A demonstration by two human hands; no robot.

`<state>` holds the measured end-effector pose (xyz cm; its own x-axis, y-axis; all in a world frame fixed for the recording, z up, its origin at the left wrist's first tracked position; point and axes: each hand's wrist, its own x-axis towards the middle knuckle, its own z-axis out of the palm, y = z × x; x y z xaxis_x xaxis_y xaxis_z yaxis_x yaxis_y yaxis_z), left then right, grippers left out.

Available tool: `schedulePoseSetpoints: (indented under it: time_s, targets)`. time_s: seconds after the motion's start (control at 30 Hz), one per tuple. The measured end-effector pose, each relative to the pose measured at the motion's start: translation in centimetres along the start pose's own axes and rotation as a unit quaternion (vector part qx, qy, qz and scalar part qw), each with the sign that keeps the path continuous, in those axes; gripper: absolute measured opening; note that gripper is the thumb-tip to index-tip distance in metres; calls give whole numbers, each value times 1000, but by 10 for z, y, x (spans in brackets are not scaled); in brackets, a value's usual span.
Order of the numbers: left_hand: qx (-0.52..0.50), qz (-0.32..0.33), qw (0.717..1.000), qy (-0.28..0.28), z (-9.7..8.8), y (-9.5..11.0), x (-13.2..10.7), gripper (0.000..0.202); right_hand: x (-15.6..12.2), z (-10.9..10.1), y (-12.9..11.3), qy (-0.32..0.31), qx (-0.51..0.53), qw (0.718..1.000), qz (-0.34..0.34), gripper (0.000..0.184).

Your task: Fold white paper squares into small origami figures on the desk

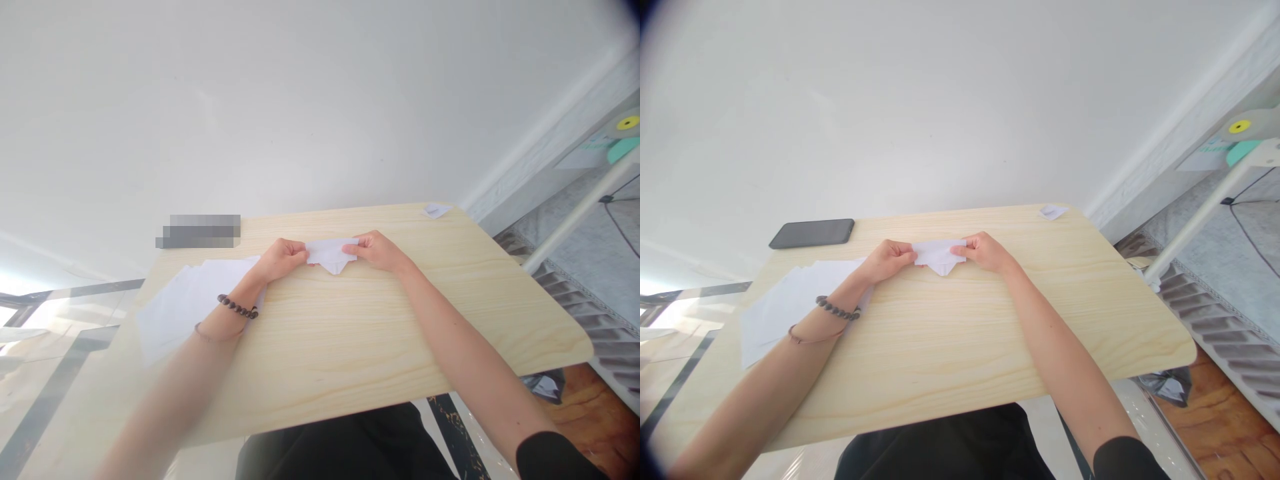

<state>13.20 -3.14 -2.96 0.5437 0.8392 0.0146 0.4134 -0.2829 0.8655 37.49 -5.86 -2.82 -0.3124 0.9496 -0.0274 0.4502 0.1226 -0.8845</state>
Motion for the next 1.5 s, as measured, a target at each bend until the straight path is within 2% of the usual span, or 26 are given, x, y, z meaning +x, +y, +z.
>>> schedulePoseSetpoints:
  time_s: [0.2,0.33,0.67,0.93,1.27,1.5]
  targets:
    - [-15,9,1000,-9,-1,4,-1,25,-1,3,0,4,-3,1000,6,38]
    - [-19,12,1000,4,1,5,-2,27,1,9,2,17,-14,1000,11,39]
    - [4,-36,999,31,8,-1,1,30,2,14,1,29,1,1000,5,37]
    - [-57,4,998,-20,-1,-5,1,23,1,9,4,27,-12,999,14,39]
    - [-93,-2,996,4,10,-5,2,35,2,19,1,43,36,998,1,35]
    - [-99,-9,994,37,10,0,1,38,2,17,2,61,-13,998,9,40]
